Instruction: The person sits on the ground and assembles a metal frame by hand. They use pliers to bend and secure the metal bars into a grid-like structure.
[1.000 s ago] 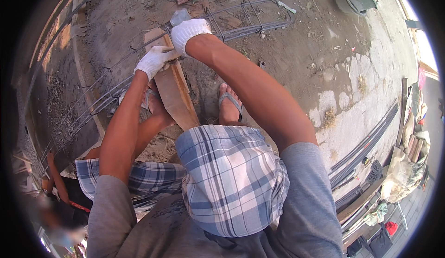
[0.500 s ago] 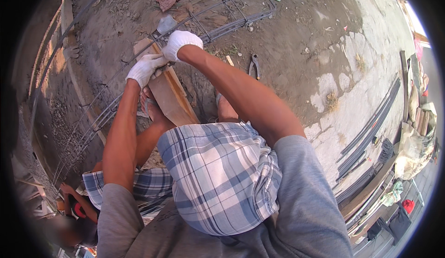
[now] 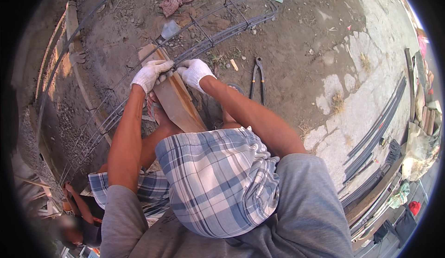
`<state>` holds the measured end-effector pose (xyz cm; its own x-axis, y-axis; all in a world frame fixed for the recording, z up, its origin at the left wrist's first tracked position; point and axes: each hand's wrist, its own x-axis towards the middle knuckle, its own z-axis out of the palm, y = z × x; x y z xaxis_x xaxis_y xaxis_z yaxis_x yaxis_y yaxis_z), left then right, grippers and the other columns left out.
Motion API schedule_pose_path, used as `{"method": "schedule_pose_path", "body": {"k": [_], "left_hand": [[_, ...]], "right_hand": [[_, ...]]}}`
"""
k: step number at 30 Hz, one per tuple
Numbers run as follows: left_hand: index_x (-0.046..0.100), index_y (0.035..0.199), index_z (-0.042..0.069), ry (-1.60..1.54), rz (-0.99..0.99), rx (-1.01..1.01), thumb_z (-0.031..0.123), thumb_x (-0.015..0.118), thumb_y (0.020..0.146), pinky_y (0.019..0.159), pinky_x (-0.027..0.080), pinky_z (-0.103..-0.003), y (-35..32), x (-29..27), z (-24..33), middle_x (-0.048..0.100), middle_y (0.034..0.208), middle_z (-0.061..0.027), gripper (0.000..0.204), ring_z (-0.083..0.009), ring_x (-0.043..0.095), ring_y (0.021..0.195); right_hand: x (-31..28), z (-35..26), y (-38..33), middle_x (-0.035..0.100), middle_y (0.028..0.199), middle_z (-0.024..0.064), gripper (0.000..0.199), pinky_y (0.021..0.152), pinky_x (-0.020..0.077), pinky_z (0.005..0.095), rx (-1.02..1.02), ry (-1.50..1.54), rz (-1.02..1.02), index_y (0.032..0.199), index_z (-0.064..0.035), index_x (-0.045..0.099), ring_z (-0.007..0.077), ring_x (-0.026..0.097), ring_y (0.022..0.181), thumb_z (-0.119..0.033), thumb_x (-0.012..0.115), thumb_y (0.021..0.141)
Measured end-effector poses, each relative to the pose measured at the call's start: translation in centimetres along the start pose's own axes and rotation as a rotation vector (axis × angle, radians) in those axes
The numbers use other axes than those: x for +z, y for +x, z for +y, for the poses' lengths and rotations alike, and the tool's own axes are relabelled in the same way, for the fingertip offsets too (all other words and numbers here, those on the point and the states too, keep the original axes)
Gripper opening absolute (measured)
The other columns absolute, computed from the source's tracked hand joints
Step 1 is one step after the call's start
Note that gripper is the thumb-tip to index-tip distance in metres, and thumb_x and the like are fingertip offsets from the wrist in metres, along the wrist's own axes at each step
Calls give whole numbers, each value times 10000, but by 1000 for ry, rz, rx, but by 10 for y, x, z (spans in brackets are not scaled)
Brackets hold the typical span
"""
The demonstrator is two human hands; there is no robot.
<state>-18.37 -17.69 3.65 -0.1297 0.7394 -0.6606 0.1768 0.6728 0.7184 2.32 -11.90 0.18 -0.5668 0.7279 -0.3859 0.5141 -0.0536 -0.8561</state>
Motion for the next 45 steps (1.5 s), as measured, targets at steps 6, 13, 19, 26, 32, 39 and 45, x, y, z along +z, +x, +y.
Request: {"method": "schedule_pose_path", "body": {"k": [6, 13, 19, 26, 32, 39, 45], "left_hand": [[786, 1118, 89, -114, -7, -8, 415, 772, 978, 522, 365, -227, -10, 4, 11, 713, 815, 45, 355, -30, 509, 591], [809, 1072, 72, 101, 12, -4, 414, 825, 923, 541, 387, -251, -1, -1, 5, 715, 801, 22, 373, -44, 557, 647], [817, 984, 47, 123, 59, 58, 413, 834, 909, 624, 447, -289, -6, 6, 9, 709, 784, 1, 375, -93, 617, 714], [789, 1145, -46, 154, 138, 98, 411, 797, 932, 816, 535, -333, -6, 11, 1, 790, 1005, -97, 505, -182, 696, 882], [761, 1208, -46, 506, 365, 223, 463, 743, 929, 985, 540, -402, -11, 28, -2, 772, 1155, -247, 581, -361, 738, 1123], [783, 1100, 42, 534, 508, 222, 503, 704, 932, 957, 540, -495, -14, 41, -7, 753, 1104, -245, 496, -432, 711, 1078], [744, 1098, -6, 703, 420, 118, 464, 663, 983, 957, 543, -474, -21, 44, 12, 769, 1124, -242, 490, -427, 728, 1100]], "right_hand": [[-13, -24, 2, 765, 1060, 272, 391, 924, 586, 482, 56, -233, -40, 1129, -46, 806, 449, 745, 1026, -341, 667, 912], [0, -16, -13, 768, 1024, 263, 361, 905, 593, 501, -14, -193, 145, 1075, -54, 817, 449, 747, 1006, -332, 666, 902], [0, -11, -46, 780, 967, 254, 339, 819, 606, 427, -33, 204, 51, 1150, -44, 811, 356, 789, 875, -254, 685, 916], [38, -5, -29, 773, 1044, 221, 321, 878, 591, 461, -231, -45, 56, 1195, -85, 795, 387, 766, 949, -221, 662, 936], [49, 14, -22, 746, 927, 173, 273, 719, 551, 515, -506, -662, 133, 1163, -53, 696, 372, 753, 825, -170, 639, 922], [58, 20, -22, 761, 958, 150, 346, 716, 524, 514, -452, -836, 7, 1272, -39, 626, 334, 770, 755, -160, 614, 949], [46, 16, -5, 782, 989, 155, 364, 782, 517, 584, -333, -875, -87, 1318, -49, 605, 359, 780, 810, -180, 599, 979]]}}
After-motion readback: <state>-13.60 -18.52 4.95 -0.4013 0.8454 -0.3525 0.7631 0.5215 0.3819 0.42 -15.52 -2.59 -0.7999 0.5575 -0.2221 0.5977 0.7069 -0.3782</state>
